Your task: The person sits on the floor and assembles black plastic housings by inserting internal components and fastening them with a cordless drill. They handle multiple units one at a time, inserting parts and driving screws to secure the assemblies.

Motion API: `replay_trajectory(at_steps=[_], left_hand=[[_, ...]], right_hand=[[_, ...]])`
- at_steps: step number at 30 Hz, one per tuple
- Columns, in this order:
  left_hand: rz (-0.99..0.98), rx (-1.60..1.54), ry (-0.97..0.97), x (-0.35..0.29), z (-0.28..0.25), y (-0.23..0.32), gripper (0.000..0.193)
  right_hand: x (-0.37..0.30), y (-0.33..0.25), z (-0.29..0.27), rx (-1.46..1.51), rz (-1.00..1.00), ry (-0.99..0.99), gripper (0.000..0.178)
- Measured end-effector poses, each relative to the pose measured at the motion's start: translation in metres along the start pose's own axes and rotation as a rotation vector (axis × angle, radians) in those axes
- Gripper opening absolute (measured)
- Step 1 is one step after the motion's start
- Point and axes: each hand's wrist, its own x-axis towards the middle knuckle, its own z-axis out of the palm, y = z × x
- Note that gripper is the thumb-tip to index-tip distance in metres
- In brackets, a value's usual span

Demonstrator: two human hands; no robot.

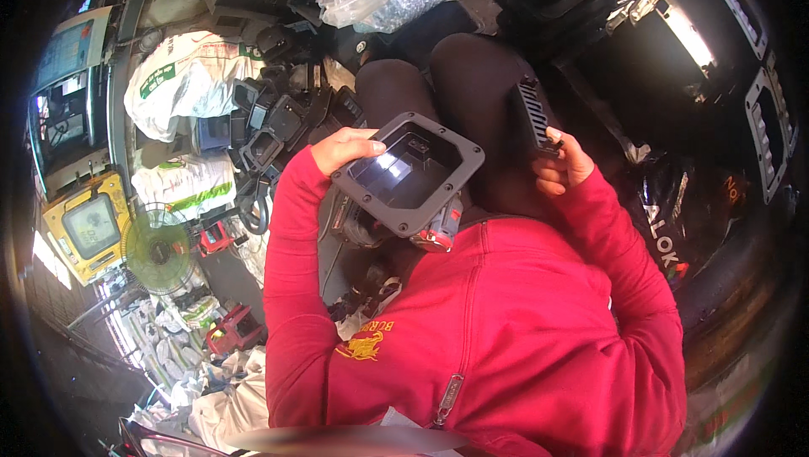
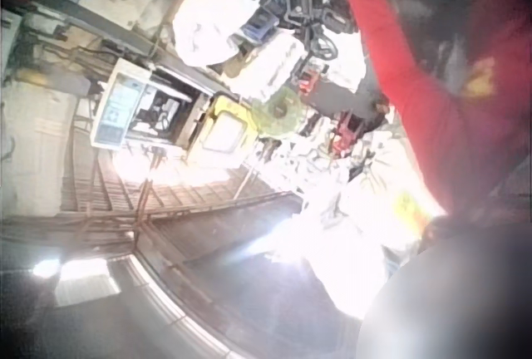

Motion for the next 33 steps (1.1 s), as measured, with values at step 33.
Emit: replay_trajectory(at_steps=[33], left_hand=[[0.036, 0.015, -0.375, 0.027, -0.039, -0.013, 0.045]], right_hand=[[0.017, -0.012, -0.021, -0.024, -0.005, -0.217, 0.033]])
